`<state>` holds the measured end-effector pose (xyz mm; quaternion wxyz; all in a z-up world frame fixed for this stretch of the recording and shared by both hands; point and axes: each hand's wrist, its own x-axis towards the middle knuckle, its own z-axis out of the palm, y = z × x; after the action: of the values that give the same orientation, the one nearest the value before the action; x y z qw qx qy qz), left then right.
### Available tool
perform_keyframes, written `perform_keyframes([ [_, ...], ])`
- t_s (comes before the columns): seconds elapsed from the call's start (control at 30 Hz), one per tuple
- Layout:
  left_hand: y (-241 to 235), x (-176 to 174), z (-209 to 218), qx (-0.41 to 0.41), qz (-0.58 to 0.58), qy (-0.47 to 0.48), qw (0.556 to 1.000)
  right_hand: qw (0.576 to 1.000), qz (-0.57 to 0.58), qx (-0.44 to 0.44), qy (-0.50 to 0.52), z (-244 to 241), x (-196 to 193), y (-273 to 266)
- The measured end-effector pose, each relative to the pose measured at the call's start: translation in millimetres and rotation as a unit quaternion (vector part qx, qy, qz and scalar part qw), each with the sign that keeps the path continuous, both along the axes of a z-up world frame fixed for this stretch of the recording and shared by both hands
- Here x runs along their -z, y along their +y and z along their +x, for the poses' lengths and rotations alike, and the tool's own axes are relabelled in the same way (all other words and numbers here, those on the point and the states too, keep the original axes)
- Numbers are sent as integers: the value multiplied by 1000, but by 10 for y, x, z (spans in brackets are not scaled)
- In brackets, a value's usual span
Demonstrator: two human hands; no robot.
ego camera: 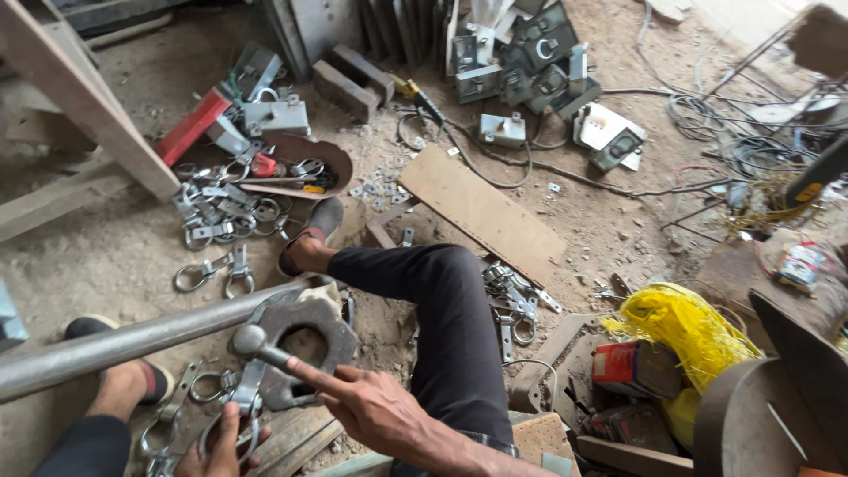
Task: The person assembles and shapes metal clamps on a pipe by hand, using a hammer to tap brackets into place and a metal rod to tighten components within a hexagonal jig.
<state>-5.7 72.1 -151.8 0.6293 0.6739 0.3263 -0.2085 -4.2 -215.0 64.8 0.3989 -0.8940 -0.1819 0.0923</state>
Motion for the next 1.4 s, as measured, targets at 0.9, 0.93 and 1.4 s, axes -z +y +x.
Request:
perform_keyframes([
  [0.9,-831,-1218,26,-204,-128,-210,948,1000,7,14,-7,138,409,-35],
  [0.93,-825,-1223,19,-199,-127,-215,948,1000,4,19,1,136,424,-34],
  [1.4,-801,-1324,29,-190,-91,-172,962,997,-39,33,61,158,550,-66],
])
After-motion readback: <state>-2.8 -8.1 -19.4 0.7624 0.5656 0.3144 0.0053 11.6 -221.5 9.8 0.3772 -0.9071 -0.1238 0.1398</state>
